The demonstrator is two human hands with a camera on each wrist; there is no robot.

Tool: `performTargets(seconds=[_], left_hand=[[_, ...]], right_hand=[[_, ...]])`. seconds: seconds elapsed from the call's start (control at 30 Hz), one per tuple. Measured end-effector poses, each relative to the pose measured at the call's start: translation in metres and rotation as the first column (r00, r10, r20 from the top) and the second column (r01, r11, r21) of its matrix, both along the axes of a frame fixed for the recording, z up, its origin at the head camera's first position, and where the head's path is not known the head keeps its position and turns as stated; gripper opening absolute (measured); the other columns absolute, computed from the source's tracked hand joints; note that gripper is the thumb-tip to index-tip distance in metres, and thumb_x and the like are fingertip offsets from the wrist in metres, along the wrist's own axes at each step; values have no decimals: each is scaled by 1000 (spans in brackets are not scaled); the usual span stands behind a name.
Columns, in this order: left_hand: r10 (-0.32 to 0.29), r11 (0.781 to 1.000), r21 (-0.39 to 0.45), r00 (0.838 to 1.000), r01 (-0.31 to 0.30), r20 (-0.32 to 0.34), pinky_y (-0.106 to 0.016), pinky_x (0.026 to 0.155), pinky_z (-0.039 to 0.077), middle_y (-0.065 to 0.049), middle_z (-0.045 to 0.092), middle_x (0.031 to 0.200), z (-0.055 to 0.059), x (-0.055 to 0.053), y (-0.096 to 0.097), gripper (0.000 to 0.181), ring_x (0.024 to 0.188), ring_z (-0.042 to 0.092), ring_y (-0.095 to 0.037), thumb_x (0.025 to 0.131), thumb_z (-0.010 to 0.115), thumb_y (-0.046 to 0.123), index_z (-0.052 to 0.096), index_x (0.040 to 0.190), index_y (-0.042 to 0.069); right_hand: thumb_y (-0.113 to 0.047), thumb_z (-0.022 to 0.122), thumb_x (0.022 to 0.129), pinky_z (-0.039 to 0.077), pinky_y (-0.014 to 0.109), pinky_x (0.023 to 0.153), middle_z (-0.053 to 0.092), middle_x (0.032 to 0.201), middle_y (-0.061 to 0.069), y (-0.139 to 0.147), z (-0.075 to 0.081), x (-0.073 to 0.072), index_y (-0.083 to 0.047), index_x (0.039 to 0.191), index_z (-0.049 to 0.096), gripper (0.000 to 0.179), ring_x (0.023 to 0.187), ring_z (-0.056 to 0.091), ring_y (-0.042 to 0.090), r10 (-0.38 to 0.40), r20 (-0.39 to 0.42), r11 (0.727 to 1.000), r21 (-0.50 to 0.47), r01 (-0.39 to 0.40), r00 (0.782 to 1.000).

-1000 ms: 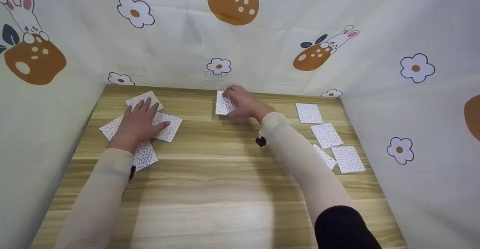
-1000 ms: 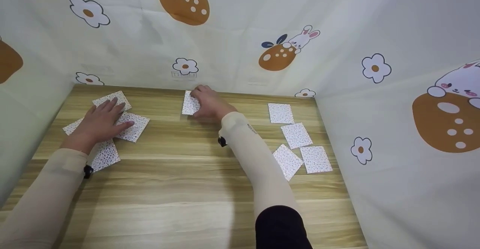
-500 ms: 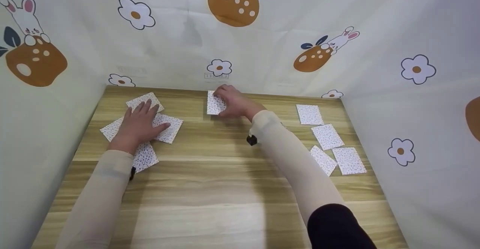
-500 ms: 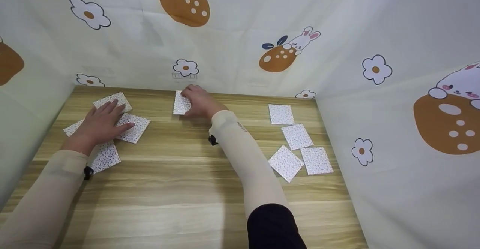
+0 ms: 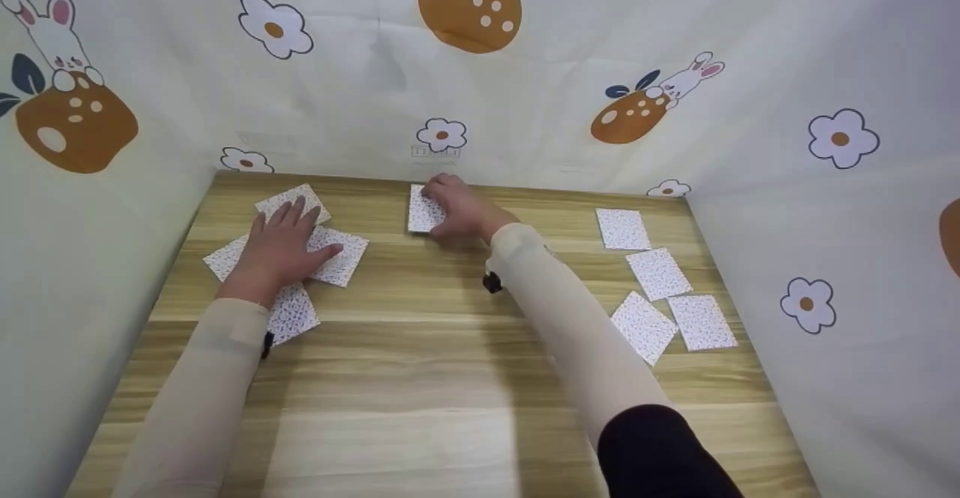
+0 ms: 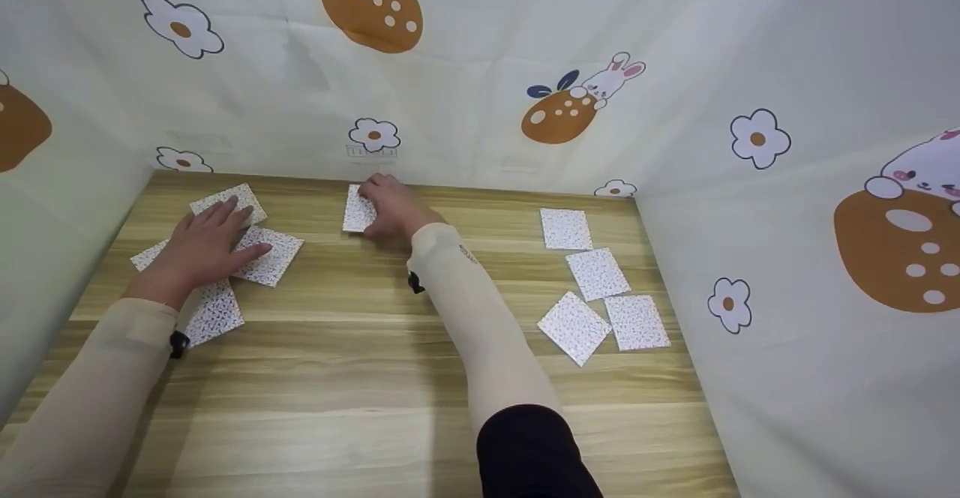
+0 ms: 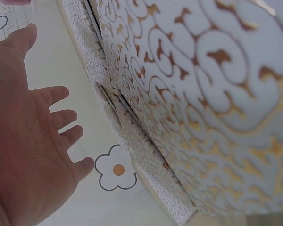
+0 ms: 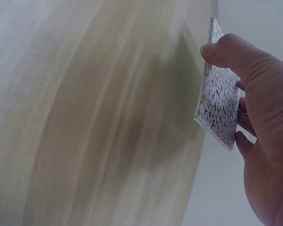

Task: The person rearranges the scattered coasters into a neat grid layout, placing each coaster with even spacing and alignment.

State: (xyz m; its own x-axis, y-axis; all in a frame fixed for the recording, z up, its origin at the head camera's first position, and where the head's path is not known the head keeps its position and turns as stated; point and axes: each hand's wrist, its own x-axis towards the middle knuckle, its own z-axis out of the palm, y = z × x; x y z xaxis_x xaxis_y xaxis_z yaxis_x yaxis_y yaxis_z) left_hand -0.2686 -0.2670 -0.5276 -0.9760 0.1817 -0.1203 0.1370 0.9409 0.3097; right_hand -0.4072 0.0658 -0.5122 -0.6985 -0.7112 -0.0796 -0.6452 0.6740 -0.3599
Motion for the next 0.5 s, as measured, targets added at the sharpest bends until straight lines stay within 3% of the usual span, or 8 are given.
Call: performTargets(seconds=[0.2, 0.5], left_hand=[[-2, 1000, -5, 1000, 2, -11, -79, 129, 1, -34, 10, 179, 0, -1, -2, 97, 165, 10, -56, 110, 52, 66, 27, 172, -4], [-1, 1000, -1, 1000, 1, -23, -80, 128, 2, -36, 11, 178, -2, 0, -5, 98, 164, 10, -56, 109, 52, 68, 28, 171, -5]], right_hand=[[-20, 91, 86, 33, 30, 128, 51, 159, 8, -6, -12, 0, -9, 156, 58, 78, 148, 44, 24, -34, 55, 999, 5, 34, 998], [-20, 90, 90, 29, 31, 131, 46, 165, 9, -10, -17, 0, -9, 159, 56, 78, 155, 39, 25, -50, 138, 999, 13, 48, 989]])
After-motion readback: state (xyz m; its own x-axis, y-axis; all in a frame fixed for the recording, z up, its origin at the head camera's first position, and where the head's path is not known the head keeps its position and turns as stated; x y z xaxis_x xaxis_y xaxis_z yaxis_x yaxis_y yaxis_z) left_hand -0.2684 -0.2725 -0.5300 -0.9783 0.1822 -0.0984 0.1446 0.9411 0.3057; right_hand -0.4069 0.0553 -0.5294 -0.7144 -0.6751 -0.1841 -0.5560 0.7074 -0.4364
